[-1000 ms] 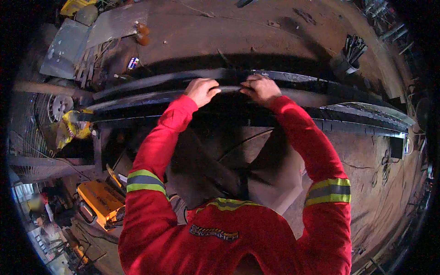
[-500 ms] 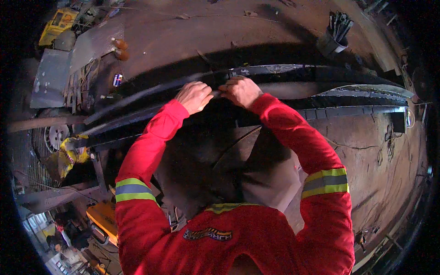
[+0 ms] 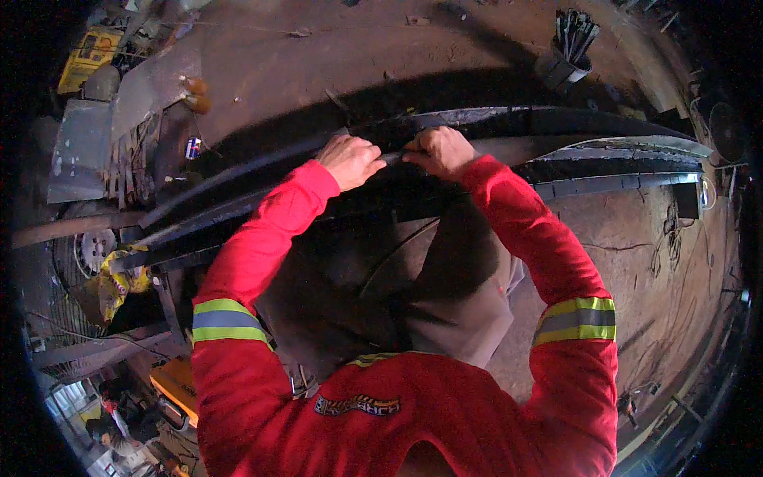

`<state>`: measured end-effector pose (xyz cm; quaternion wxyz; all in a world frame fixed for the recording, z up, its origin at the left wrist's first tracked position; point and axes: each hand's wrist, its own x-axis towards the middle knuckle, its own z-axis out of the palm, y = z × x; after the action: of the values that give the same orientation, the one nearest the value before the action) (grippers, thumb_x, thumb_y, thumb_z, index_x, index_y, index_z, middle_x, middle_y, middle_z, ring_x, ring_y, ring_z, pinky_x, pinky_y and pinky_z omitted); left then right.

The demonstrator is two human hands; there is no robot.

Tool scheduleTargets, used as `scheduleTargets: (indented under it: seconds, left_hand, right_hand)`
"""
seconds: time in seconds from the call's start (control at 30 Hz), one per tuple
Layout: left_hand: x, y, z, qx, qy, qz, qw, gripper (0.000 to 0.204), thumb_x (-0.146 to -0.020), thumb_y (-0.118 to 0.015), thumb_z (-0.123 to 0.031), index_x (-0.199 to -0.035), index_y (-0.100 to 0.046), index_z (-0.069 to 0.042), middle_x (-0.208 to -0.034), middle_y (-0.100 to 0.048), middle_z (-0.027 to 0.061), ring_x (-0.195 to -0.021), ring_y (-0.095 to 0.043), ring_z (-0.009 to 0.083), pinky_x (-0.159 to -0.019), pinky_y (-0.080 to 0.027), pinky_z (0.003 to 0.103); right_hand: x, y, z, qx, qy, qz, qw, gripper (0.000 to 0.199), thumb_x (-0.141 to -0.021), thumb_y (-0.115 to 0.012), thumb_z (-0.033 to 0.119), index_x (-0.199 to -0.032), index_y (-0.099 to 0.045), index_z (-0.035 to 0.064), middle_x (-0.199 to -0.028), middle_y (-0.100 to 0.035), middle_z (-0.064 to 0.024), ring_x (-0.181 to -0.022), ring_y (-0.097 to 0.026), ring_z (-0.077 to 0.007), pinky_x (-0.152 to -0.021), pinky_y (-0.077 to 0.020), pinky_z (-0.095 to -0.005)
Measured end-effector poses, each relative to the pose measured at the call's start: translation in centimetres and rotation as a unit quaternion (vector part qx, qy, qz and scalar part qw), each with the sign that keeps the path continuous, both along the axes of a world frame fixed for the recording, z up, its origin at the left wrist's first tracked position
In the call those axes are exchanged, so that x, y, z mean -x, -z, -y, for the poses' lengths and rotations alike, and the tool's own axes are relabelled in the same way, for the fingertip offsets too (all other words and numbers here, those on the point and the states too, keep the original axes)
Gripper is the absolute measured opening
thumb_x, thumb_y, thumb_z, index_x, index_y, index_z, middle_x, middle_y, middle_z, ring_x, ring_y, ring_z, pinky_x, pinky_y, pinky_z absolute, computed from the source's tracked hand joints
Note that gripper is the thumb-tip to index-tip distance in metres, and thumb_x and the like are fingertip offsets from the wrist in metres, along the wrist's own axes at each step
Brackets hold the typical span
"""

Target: The person aligns and secures a long black metal beam onto a larger metal frame structure. They use their hands to adjust the position of the beam and fasten it in place, working within a cluttered workshop environment.

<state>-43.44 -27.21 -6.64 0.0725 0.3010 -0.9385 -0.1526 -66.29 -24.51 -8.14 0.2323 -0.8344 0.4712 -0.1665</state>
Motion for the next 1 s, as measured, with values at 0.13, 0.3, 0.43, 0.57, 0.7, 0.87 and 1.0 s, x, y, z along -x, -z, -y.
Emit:
scheduleTargets:
  seconds: [0.13, 0.3, 0.43, 0.57, 0.7, 0.87, 1.0]
  left_hand:
    - [-0.6, 0.8, 1.9, -0.284, -0.1, -0.032, 0.953, 0.029, -0.086, -0.062, -0.029, -0.079, -0.062, -0.001, -0.063, -0.058, 0.0081, -0.06, -0.051, 0.0141, -0.059, -0.041, 0.034]
    - [0.5, 0.0, 3.7, -0.33, -0.076, 0.052, 0.939, 0.031, -0.082, -0.066, -0.03, -0.076, -0.061, -0.001, -0.06, -0.05, 0.0043, -0.061, -0.045, 0.0103, -0.059, -0.04, 0.032]
    - [0.8, -0.6, 3.5, -0.338, -0.089, 0.078, 0.934, 0.027, -0.081, -0.067, -0.027, -0.078, -0.062, -0.001, -0.065, -0.058, 0.0053, -0.065, -0.051, 0.0116, -0.063, -0.043, 0.032]
    - [1.2, 0.3, 2.7, -0.323, -0.097, 0.017, 0.941, 0.026, -0.082, -0.066, -0.027, -0.088, -0.066, -0.002, -0.078, -0.066, 0.0086, -0.074, -0.057, 0.0138, -0.072, -0.046, 0.032]
    - [3.4, -0.1, 3.5, -0.331, -0.05, 0.051, 0.941, 0.033, -0.086, -0.06, -0.034, -0.098, -0.067, -0.004, -0.087, -0.068, 0.0105, -0.079, -0.059, 0.0158, -0.077, -0.047, 0.033]
    - [6.3, -3.0, 4.4, -0.298, -0.066, 0.218, 0.927, 0.046, -0.085, -0.058, -0.048, -0.097, -0.067, -0.004, -0.081, -0.066, 0.0133, -0.075, -0.06, 0.0206, -0.073, -0.046, 0.037]
    - [7.1, -2.3, 4.9, -0.276, -0.033, 0.208, 0.938, 0.047, -0.082, -0.061, -0.048, -0.091, -0.067, -0.002, -0.075, -0.063, 0.0143, -0.07, -0.058, 0.0233, -0.07, -0.045, 0.037]
  right_hand:
    - [-0.1, -1.2, 3.5, -0.246, 0.037, -0.04, 0.968, 0.046, -0.074, -0.069, 0.049, -0.087, -0.07, 0.005, -0.087, -0.066, -0.0164, -0.085, -0.063, -0.0299, -0.074, -0.048, -0.0402]
    - [0.0, -1.7, 4.5, -0.234, -0.003, -0.052, 0.971, 0.054, -0.069, -0.071, 0.051, -0.091, -0.068, 0.0018, -0.087, -0.066, -0.0168, -0.085, -0.062, -0.029, -0.077, -0.0471, -0.038]
    - [-0.5, -3.0, 4.8, -0.262, -0.044, -0.082, 0.961, 0.052, -0.07, -0.071, 0.049, -0.093, -0.069, 0.003, -0.085, -0.066, -0.0166, -0.083, -0.064, -0.0261, -0.077, -0.0474, -0.0372]
    - [0.5, -2.4, 4.3, -0.247, -0.033, -0.051, 0.967, 0.046, -0.071, -0.07, 0.046, -0.092, -0.069, 0.0053, -0.083, -0.067, -0.0134, -0.08, -0.064, -0.024, -0.075, -0.0475, -0.0359]
    - [4.0, -2.8, 5.4, -0.274, -0.059, -0.085, 0.956, 0.042, -0.072, -0.07, 0.044, -0.093, -0.07, 0.0075, -0.08, -0.068, -0.0101, -0.078, -0.064, -0.023, -0.075, -0.0471, -0.0354]
    - [4.9, -4.2, 6.0, -0.294, -0.066, -0.165, 0.939, 0.042, -0.07, -0.073, 0.043, -0.095, -0.07, 0.0095, -0.077, -0.067, -0.0078, -0.073, -0.062, -0.0193, -0.07, -0.0486, -0.0346]
    - [4.0, -4.0, 7.5, -0.349, -0.06, -0.208, 0.912, 0.041, -0.069, -0.076, 0.042, -0.093, -0.07, 0.0096, -0.08, -0.066, -0.0068, -0.071, -0.061, -0.0188, -0.065, -0.0514, -0.0336]
